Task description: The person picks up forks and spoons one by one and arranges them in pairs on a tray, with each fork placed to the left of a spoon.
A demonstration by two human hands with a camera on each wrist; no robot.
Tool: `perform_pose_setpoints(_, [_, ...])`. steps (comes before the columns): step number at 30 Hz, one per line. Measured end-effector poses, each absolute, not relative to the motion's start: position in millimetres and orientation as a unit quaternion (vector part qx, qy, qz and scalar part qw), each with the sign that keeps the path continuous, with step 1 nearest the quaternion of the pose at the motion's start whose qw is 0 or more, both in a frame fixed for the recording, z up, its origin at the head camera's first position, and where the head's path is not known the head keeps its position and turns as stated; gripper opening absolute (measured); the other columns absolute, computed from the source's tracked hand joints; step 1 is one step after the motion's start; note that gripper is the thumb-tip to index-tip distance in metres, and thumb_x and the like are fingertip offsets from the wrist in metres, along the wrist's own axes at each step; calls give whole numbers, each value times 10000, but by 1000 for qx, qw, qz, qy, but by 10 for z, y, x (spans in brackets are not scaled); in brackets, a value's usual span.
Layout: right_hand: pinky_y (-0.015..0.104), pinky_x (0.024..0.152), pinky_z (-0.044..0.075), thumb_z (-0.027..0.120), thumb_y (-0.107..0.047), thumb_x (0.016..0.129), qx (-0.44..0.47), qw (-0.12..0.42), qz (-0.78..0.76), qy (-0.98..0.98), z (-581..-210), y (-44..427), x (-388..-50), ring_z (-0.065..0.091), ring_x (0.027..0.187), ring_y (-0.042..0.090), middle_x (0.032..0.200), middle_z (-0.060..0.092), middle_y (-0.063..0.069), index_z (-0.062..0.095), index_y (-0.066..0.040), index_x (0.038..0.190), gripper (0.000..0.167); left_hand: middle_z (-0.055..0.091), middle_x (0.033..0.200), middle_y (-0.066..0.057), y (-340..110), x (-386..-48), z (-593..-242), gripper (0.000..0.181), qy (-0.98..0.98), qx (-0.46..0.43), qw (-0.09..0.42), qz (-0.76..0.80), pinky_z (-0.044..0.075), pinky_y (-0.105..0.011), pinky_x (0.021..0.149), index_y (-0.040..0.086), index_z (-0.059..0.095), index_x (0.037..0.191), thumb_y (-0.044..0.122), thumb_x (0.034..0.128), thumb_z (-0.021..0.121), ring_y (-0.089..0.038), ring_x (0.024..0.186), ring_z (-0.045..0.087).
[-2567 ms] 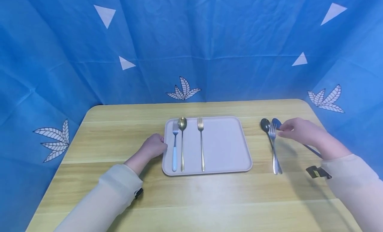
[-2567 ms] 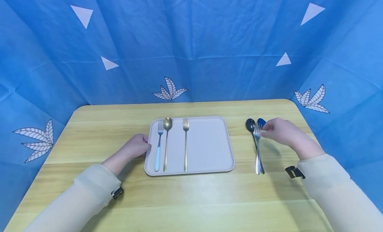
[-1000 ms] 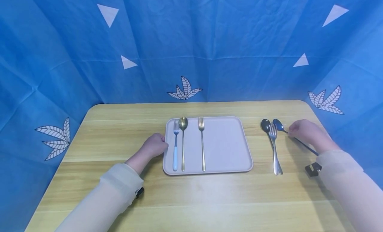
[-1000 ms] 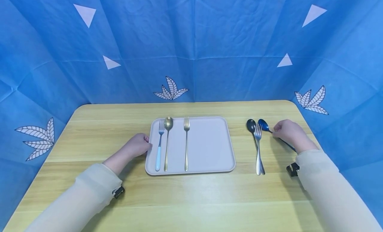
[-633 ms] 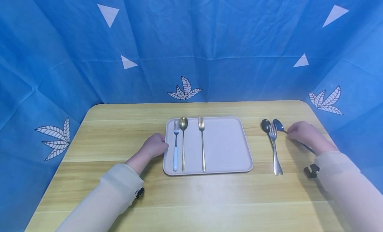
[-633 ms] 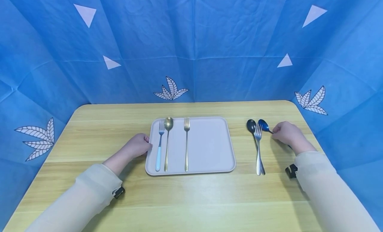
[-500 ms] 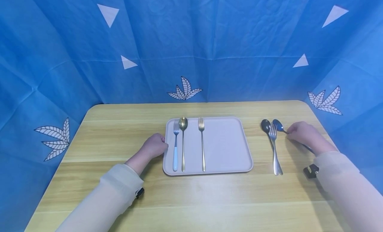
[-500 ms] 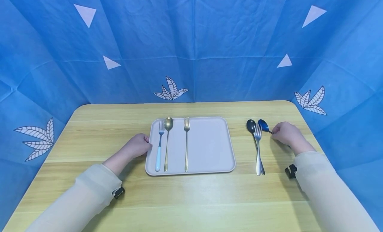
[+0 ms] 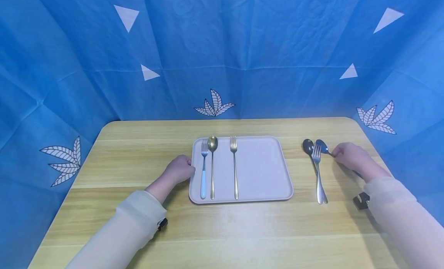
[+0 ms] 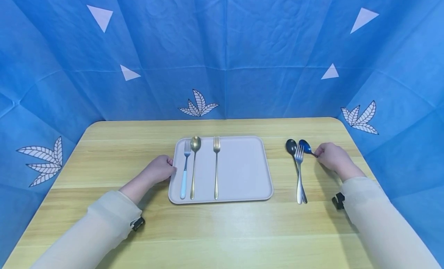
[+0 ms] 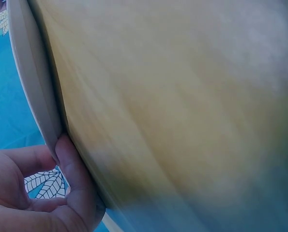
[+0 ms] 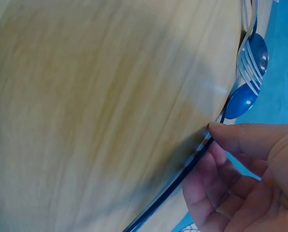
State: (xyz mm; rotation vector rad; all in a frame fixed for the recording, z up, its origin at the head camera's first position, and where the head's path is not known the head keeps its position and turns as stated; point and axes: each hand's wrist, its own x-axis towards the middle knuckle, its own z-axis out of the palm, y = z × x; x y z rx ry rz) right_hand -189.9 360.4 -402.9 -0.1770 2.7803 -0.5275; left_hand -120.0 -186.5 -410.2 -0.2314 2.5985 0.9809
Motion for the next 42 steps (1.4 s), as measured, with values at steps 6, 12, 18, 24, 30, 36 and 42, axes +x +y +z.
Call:
perform_pose_setpoints(6, [671, 903, 398, 598, -35, 869, -73, 145, -181, 970, -4053, 3616, -1910, 580, 991, 537, 1030, 649, 314, 635, 81, 1017, 192, 420, 694, -39, -1855, -1195, -4090, 116, 918, -85, 176, 346, 347, -306, 540, 92, 440, 702, 30, 768, 513, -192, 603, 415])
perform_pose_setpoints(12, [612, 840, 461, 597, -26, 863, -74, 155, -182, 968, -4062, 3625, -1912, 616, 909, 451, 938, 659, 255, 618, 106, 1028, 212, 428, 694, -39, -1848, -1193, -4091, 114, 916, -86, 175, 351, 347, -302, 535, 89, 444, 703, 25, 768, 513, -190, 601, 416])
perform_pose_setpoints(18, [595, 829, 481, 597, -38, 849, -73, 166, -183, 966, -4064, 3627, -1896, 626, 895, 435, 941, 663, 263, 605, 142, 1053, 272, 435, 699, -42, -1846, -1194, -4102, 111, 915, -85, 174, 354, 346, -297, 528, 84, 445, 711, 18, 774, 508, -189, 601, 415])
perform_pose_setpoints(24, [610, 851, 470, 625, -49, 821, -60, 179, -191, 963, -4043, 3606, -1872, 608, 938, 472, 1013, 649, 314, 602, 155, 1083, 333, 441, 705, -45, -1843, -1193, -4096, 106, 915, -86, 174, 353, 345, -295, 529, 82, 448, 710, 21, 775, 506, -191, 604, 421])
perform_pose_setpoints(30, [619, 861, 462, 639, -72, 826, -44, 190, -192, 962, -4011, 3579, -1845, 591, 971, 494, 1063, 631, 340, 600, 161, 1106, 367, 447, 727, -52, -1845, -1194, -4095, 85, 915, -89, 174, 354, 356, -305, 543, 76, 459, 730, 25, 771, 513, -202, 627, 433])
perform_pose_setpoints(36, [616, 841, 464, 641, -95, 827, -36, 187, -190, 963, -3961, 3567, -1820, 595, 962, 490, 1074, 628, 344, 606, 152, 1110, 377, 440, 720, -50, -1851, -1200, -4107, 98, 916, -87, 173, 350, 349, -303, 539, 80, 451, 717, 27, 773, 510, -198, 618, 426])
perform_pose_setpoints(42, [569, 802, 496, 627, -96, 824, -19, 195, -195, 961, -3910, 3526, -1798, 611, 934, 442, 1080, 625, 343, 599, 161, 1127, 399, 441, 730, -54, -1841, -1190, -4079, 93, 915, -90, 176, 351, 358, -307, 550, 80, 451, 728, 26, 778, 508, -203, 631, 432])
